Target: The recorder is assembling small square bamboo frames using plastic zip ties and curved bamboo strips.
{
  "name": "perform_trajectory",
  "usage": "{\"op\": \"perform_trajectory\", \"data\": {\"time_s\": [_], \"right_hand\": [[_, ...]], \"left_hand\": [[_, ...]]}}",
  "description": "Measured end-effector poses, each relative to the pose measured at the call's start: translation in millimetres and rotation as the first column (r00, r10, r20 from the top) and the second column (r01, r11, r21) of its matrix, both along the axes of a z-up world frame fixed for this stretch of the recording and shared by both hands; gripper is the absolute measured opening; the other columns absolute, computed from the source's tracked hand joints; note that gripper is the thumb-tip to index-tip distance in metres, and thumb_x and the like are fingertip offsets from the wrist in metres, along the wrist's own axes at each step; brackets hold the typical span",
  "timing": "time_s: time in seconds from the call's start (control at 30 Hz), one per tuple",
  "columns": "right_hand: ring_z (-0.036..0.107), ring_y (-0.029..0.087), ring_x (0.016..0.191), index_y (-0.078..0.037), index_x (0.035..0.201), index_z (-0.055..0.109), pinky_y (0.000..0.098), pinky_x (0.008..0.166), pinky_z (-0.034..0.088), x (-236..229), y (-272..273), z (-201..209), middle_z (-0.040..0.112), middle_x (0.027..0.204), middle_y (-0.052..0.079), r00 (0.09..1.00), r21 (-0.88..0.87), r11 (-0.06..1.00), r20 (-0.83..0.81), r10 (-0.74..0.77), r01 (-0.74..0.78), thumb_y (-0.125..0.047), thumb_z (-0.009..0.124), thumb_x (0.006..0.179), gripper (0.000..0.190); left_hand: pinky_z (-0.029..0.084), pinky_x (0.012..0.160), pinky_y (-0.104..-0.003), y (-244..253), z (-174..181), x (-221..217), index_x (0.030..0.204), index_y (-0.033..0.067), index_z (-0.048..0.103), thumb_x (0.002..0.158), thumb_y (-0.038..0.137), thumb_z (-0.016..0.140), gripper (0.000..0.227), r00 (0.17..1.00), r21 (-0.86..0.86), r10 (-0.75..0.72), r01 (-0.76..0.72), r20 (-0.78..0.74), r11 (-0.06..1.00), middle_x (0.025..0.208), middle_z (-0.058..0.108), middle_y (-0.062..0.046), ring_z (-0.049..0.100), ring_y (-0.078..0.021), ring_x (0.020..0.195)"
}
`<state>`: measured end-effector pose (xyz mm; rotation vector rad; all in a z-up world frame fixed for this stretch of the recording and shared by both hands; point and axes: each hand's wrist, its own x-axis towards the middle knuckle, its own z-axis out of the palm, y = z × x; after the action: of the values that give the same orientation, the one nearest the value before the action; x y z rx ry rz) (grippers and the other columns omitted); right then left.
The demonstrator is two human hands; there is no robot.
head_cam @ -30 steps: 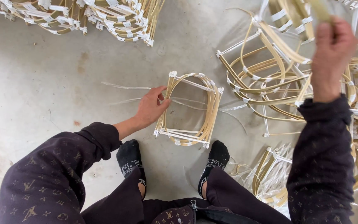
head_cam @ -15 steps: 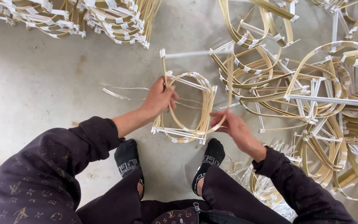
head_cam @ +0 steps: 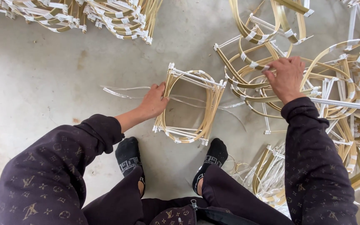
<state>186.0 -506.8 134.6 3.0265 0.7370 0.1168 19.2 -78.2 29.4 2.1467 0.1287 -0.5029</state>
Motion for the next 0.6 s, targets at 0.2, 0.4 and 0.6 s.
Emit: {"op": "perform_trajectory", "data": {"time_s": [0.2, 0.4, 0.6], "right_hand": [[0.052, 0.017, 0.078, -0.005, 0.108, 0.058, 0.0300, 0.070, 0.046, 23, -29, 46, 0.054, 0.102, 0.006, 0.963, 0.249, 0.958, 0.259, 0.074, -0.141, -0.017, 0.060, 0.111, 0.013], [0.048, 0.021, 0.071, 0.002, 0.116, 0.063, 0.0322, 0.065, 0.039, 13, -62, 101, 0.050, 0.085, 0.009, 0.917, 0.465, 0.883, 0.326, -0.229, 0.055, -0.022, 0.044, 0.123, 0.031], [0.055, 0.016, 0.079, 0.000, 0.112, 0.060, 0.0250, 0.075, 0.046, -1, -83, 95, 0.059, 0.102, 0.008, 0.971, 0.609, 0.785, 0.237, -0.040, -0.117, -0.025, 0.022, 0.130, 0.048]], "left_hand": [[0.046, 0.102, -0.048, 2, 29, 3, 0.149, 0.0098, 0.042, 0.092, 0.027, 0.061, 0.063, 0.999, -0.008, 0.024, -0.024, -0.031, 1.000, 0.127, 0.052, -0.019, 0.057, -0.0359, 0.118], [0.045, 0.102, -0.048, 6, 16, 0, 0.150, 0.0095, 0.041, 0.090, 0.032, 0.066, 0.069, 0.999, -0.045, 0.039, -0.039, -0.002, 0.998, 0.132, 0.050, -0.019, 0.056, -0.0341, 0.122], [0.054, 0.082, -0.038, 13, 26, 11, 0.135, 0.0058, 0.062, 0.090, 0.038, 0.066, 0.055, 0.945, -0.221, 0.304, -0.272, 0.124, 0.937, 0.116, 0.065, -0.014, 0.066, -0.0233, 0.085]]}}
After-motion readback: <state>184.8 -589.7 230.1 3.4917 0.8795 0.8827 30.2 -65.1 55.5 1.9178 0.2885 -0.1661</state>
